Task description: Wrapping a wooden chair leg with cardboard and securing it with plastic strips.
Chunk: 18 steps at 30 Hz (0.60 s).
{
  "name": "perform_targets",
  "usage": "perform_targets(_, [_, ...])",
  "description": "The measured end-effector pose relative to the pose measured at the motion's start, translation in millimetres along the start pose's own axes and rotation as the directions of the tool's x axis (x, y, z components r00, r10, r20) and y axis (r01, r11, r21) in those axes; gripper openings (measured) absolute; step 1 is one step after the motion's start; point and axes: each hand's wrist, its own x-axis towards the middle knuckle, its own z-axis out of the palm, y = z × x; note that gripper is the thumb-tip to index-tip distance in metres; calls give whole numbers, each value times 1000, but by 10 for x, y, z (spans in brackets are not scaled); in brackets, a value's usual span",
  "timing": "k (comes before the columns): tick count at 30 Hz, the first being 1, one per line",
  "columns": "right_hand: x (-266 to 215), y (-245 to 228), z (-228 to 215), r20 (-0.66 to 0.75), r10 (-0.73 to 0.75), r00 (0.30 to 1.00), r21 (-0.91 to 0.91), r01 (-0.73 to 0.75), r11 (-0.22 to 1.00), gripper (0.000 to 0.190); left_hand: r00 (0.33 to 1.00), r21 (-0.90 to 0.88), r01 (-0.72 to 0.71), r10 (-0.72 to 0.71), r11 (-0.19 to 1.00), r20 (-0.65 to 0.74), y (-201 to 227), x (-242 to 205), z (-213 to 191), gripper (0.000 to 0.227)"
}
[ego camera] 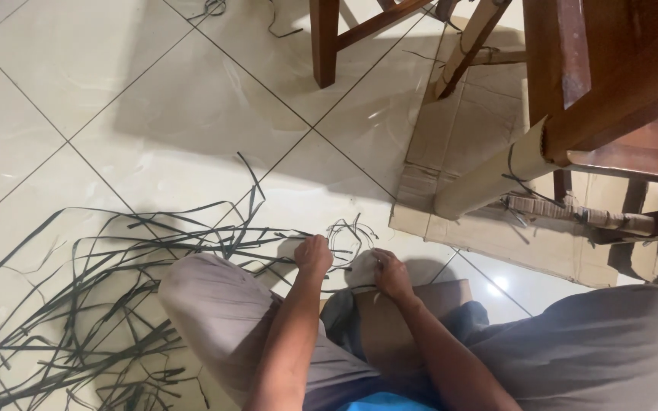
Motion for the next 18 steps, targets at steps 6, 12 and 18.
perform_targets(6, [-34,-55,-87,-61,57,997,53,-53,997,36,996,-117,66,-72,991,-46,15,-39,-164,31])
perform_targets(12, [-74,-242,-202,45,118,992,-131,-112,985,27,955,-571,-106,-77,814,-288,171,-36,-414,28])
perform_targets(18, [-138,-340,-263,27,127,992,-137,-122,983,25,966,-764,-188,-22,618,-256,392,-302,-585,25])
